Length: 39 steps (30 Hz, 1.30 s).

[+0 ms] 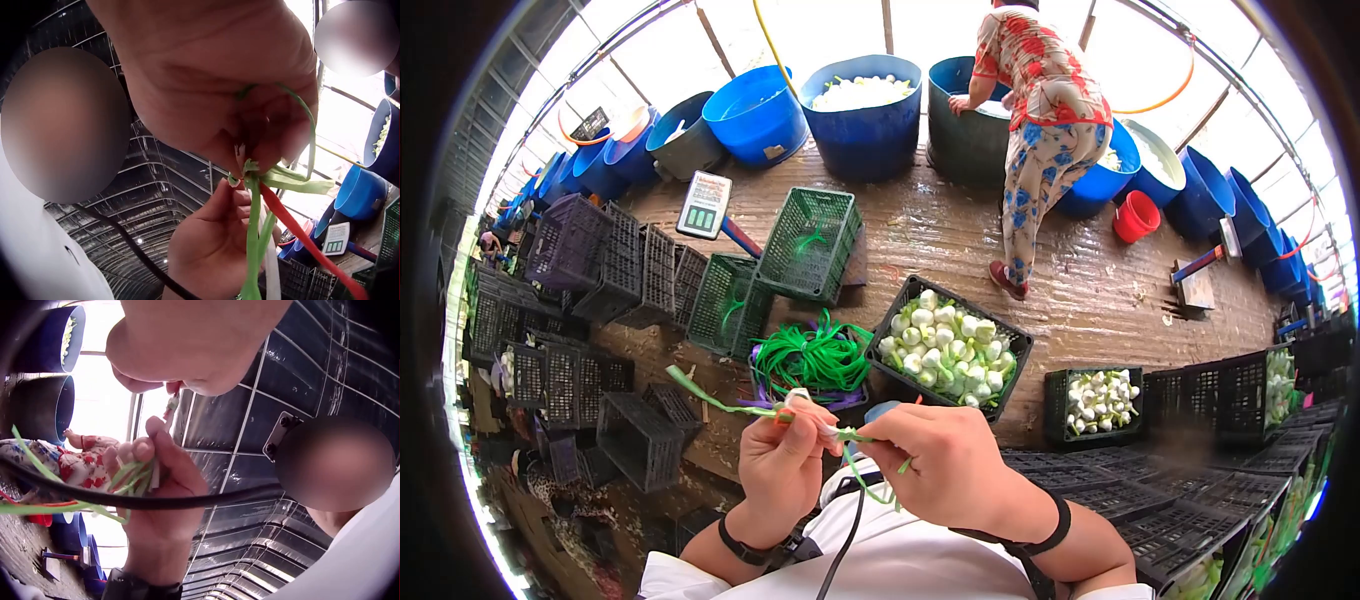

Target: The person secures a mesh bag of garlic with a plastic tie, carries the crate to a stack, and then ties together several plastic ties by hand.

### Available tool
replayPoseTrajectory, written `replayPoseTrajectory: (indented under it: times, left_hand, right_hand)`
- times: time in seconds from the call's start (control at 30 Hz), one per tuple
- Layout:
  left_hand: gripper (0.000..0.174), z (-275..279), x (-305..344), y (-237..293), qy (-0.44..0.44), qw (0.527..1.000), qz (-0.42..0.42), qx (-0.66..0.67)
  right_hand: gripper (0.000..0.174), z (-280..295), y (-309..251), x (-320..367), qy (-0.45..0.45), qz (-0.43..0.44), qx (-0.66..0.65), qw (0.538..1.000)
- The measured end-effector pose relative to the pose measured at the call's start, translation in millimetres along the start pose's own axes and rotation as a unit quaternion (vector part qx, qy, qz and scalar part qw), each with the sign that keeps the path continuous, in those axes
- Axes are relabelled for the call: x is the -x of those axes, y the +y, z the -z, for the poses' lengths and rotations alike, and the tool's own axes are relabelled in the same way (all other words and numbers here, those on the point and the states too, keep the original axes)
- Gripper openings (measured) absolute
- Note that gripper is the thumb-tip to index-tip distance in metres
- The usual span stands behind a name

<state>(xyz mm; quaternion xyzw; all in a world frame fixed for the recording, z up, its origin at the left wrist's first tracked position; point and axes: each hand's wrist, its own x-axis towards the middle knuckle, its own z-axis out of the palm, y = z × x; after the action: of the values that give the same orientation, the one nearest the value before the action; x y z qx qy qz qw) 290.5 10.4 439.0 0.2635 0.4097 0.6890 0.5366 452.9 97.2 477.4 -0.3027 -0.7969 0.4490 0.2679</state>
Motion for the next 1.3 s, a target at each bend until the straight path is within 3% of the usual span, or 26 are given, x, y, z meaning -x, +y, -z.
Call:
replayPoseTrajectory:
  times: [0.2, 0.27, 0.37, 0.57, 0.73, 0.83, 0.93, 0.97, 1.03, 1.1, 1.17, 1.23, 1.3]
  left_hand:
    - [0.020, 4.8, -6.7, 4.8, 0.010, 1.000, 0.011, -0.025]
    - [0.016, 5.5, -9.0, 6.2, 0.016, 0.997, -0.009, -0.075]
    - [0.012, 4.1, -13.4, 7.0, 0.008, 0.996, -0.028, -0.084]
    - [0.019, 7.1, -23.7, 20.5, 0.062, 0.994, 0.029, -0.087]
    - [0.020, 17.9, -32.5, 24.2, 0.052, 0.987, 0.002, -0.151]
    - [0.018, 18.3, -42.8, 32.6, 0.082, 0.990, 0.049, -0.107]
    - [0.021, 20.8, -50.4, 39.3, 0.114, 0.990, 0.079, -0.018]
    - [0.020, 21.4, -50.7, 38.5, 0.100, 0.992, 0.077, -0.018]
    - [0.020, 22.7, -50.1, 34.3, 0.071, 0.995, 0.074, -0.018]
    - [0.018, 28.0, -46.7, 34.0, 0.019, 0.995, 0.095, -0.008]
    - [0.014, 24.2, -44.9, 33.5, -0.008, 0.997, 0.066, -0.025]
    - [0.019, 25.6, -44.1, 30.2, -0.035, 0.995, 0.039, -0.080]
    - [0.014, 24.6, -44.4, 28.1, -0.040, 0.975, -0.043, -0.215]
  right_hand:
    - [0.011, -0.3, -4.3, -5.7, -0.037, -0.096, -0.023, 0.994]
    - [0.014, -5.3, -10.6, -15.5, 0.041, 0.018, 0.115, 0.992]
    - [0.015, -18.4, -8.5, -24.8, 0.054, 0.067, 0.113, 0.990]
    - [0.013, -25.2, -2.5, -36.9, 0.015, 0.059, 0.088, 0.994]
    - [0.012, -27.9, -7.8, -45.0, 0.002, 0.069, 0.090, 0.994]
    - [0.009, -32.9, -7.5, -48.1, 0.033, 0.048, 0.075, 0.995]
    - [0.012, -28.7, -6.3, -47.2, -0.036, -0.074, 0.009, 0.997]
    - [0.012, -27.3, -7.2, -46.6, -0.036, -0.074, 0.009, 0.997]
    - [0.010, -25.4, -7.6, -43.7, -0.043, -0.165, -0.109, 0.979]
    - [0.014, -22.2, -7.8, -45.1, -0.041, -0.181, -0.158, 0.970]
    - [0.017, -17.9, -12.9, -46.9, -0.044, -0.248, -0.192, 0.949]
    - [0.019, -15.3, -14.2, -46.8, -0.041, -0.252, -0.202, 0.946]
    - [0.020, -15.5, -13.8, -46.2, -0.039, -0.255, -0.211, 0.943]
